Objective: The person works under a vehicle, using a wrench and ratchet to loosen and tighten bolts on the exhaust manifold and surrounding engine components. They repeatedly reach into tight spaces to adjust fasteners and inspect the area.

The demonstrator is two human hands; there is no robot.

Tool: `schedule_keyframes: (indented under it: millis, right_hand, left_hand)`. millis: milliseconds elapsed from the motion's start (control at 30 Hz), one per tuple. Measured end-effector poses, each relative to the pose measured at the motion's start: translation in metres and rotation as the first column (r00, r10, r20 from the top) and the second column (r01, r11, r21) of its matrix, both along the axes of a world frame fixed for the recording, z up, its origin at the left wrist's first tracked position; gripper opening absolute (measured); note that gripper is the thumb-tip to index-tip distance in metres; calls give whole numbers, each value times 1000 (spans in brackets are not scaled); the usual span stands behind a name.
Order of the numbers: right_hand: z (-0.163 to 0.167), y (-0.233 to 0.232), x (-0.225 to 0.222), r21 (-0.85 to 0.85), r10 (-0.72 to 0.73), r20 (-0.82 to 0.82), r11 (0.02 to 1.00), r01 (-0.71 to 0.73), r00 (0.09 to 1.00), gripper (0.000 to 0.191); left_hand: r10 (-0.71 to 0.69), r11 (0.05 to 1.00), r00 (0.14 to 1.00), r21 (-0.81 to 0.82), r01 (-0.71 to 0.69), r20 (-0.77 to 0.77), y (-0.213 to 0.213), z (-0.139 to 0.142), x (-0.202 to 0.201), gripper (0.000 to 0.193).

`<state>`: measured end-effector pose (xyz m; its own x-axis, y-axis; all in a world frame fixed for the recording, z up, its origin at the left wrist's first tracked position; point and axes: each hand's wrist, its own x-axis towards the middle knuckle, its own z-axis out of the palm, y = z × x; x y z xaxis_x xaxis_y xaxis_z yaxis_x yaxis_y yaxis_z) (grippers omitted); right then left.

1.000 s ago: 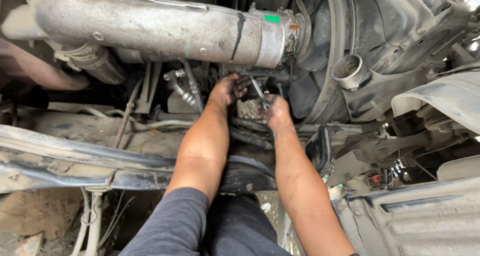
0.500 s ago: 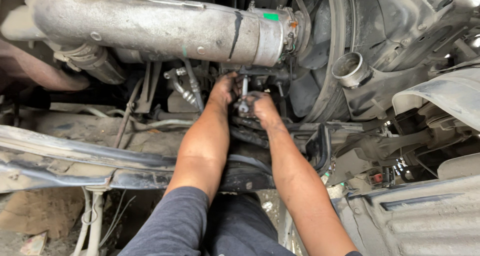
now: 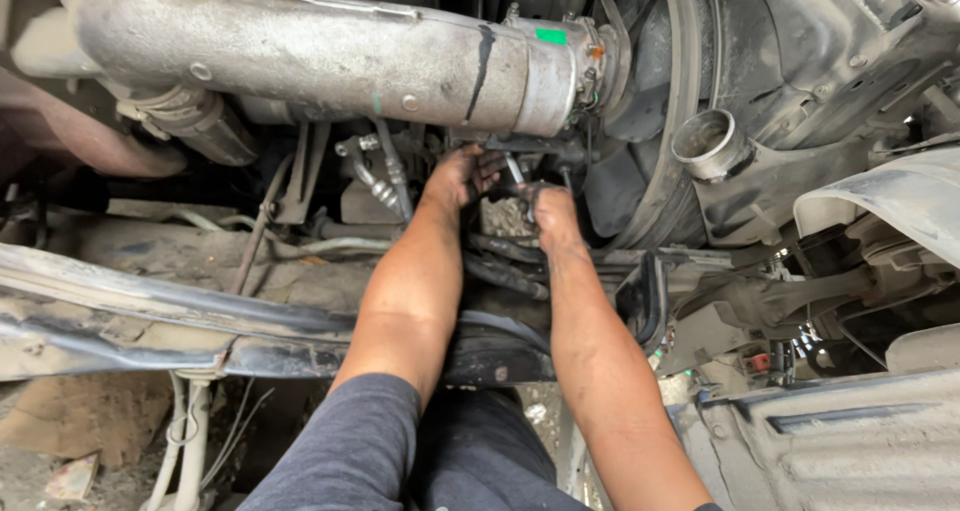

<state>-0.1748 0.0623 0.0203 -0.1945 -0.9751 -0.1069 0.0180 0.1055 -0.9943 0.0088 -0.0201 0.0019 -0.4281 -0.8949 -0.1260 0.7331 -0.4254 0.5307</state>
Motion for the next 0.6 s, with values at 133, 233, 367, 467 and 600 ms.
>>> schedule_keyframes:
  millis: [133,233,367,467,600]
  right_hand:
    - [9,7,12,53,67,31,996,-69,997,16]
    - [18,17,30,42,211,68,976,-214,975,15]
    - [15,21,46,139,335,110,927,-348,936,18]
    - [10,14,28,138,214,199,960,-243,956,21]
    - [6,1,-7,210,-24,328,976,-49,944,12]
  left_hand:
    - [16,995,996,98,-25,90,-5,-6,-3,20]
    - [22,997,1000,72,-22,4,-11,-12,-5,23]
    - [-12,1000,997,-24,14,77,-13,-14,-3,28]
    - [19,998,999,59,-21,40,-11,-10,-3,26]
    - [-23,997,1000,68,24,-14,-2,4,-3,29]
